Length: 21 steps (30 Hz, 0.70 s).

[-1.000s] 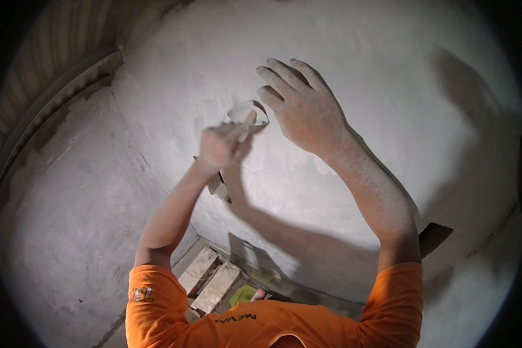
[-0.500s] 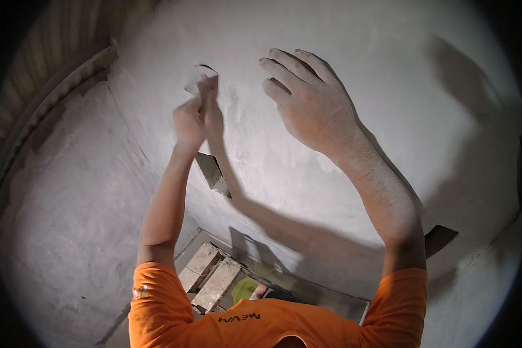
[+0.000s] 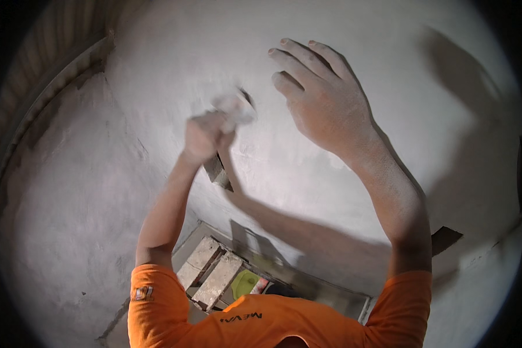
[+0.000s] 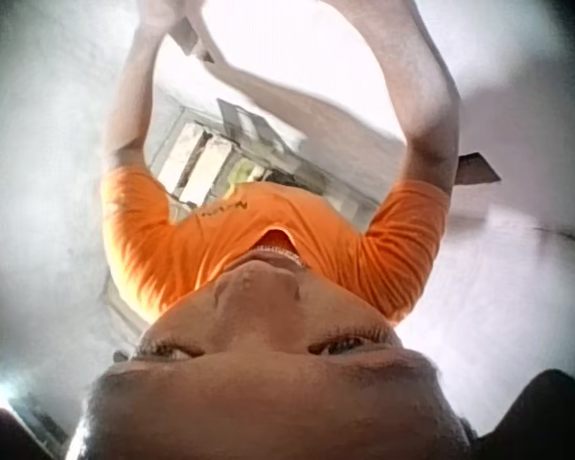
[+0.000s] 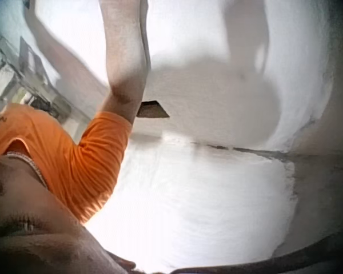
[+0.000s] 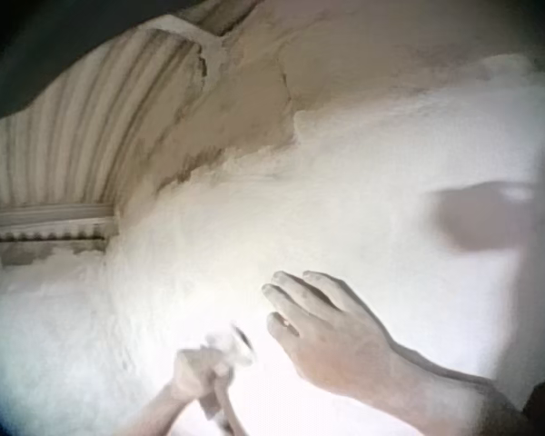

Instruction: The person sands the surface of a white wall around a rectangular opening using a piece of sandpaper held by hand. The person also climbs up and down a wooden ladder to reach different sections of the wall.

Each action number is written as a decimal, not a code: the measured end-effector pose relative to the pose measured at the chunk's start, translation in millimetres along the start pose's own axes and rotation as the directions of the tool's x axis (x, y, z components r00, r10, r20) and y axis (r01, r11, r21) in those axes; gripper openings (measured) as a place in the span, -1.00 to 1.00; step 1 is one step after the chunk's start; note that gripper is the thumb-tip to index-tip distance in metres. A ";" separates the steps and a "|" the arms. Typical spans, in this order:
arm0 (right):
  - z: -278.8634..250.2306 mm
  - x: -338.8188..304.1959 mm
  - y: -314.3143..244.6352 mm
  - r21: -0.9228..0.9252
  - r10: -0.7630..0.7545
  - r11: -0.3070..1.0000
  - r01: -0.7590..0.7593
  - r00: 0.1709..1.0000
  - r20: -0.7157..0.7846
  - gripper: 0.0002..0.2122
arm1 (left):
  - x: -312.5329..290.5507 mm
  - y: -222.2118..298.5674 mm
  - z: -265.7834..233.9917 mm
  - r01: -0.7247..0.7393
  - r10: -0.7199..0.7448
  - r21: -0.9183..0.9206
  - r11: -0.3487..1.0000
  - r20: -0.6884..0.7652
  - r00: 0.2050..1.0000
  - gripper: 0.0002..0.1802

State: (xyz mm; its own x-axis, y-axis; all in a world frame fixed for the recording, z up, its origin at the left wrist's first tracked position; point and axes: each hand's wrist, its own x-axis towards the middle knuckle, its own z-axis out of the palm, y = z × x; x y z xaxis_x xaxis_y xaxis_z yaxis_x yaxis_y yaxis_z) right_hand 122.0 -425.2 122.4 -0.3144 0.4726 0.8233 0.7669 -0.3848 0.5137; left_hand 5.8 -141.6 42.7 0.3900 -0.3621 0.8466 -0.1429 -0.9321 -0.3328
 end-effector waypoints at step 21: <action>40.6 105.7 7.5 -0.195 -0.228 0.942 0.271 0.949 0.218 -0.50 | 3.3 13.2 -6.3 0.604 -0.626 -0.218 0.767 -0.044 0.778 -0.74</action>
State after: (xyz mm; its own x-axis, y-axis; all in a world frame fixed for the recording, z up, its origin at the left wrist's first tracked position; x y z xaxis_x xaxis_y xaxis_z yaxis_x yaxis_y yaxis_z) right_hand 117.2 -345.9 203.5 -0.3509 0.7093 0.6113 0.5281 -0.3892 0.7547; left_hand -0.5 -155.2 43.7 0.3527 0.3013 0.8859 -0.0724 -0.9351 0.3469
